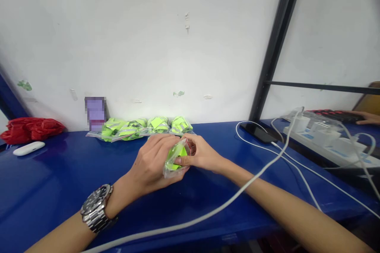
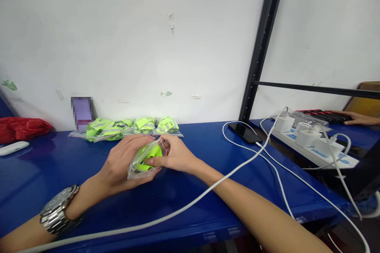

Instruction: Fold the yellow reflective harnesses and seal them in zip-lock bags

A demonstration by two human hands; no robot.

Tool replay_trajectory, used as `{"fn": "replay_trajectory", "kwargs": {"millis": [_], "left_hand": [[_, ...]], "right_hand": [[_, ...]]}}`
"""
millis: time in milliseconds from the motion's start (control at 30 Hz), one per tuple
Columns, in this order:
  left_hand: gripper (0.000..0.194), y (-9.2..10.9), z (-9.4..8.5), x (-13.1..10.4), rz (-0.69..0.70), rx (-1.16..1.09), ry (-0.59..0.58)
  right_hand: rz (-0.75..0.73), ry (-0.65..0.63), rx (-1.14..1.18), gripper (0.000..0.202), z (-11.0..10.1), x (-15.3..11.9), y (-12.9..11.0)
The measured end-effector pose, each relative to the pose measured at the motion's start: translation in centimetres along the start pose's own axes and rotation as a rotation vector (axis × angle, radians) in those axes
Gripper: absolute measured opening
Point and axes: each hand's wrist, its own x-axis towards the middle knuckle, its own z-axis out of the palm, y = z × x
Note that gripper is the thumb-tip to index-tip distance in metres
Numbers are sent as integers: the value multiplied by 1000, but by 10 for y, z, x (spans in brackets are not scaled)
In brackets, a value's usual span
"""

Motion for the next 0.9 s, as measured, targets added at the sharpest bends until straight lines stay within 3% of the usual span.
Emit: {"fn": "replay_trajectory", "kwargs": {"millis": [133, 367, 600, 733, 900], "left_hand": [[60, -4, -3, -2, -19, -27, -19], [52, 10, 3, -2, 125, -75, -40], [37, 18, 11, -5, 191, -51, -89], [50, 7, 8, -4, 100, -139, -6], [78, -16, -2, -5, 46, -169, -3]], "right_hand": [[74, -104, 161, 41, -4, -2, -5], [-14, 166, -372, 26, 14, -2, 7], [29, 234, -584, 18, 19, -4, 15], [-25, 249, -572, 20, 16, 1, 8], [-86, 184, -512, 30, 6, 1, -8]]}}
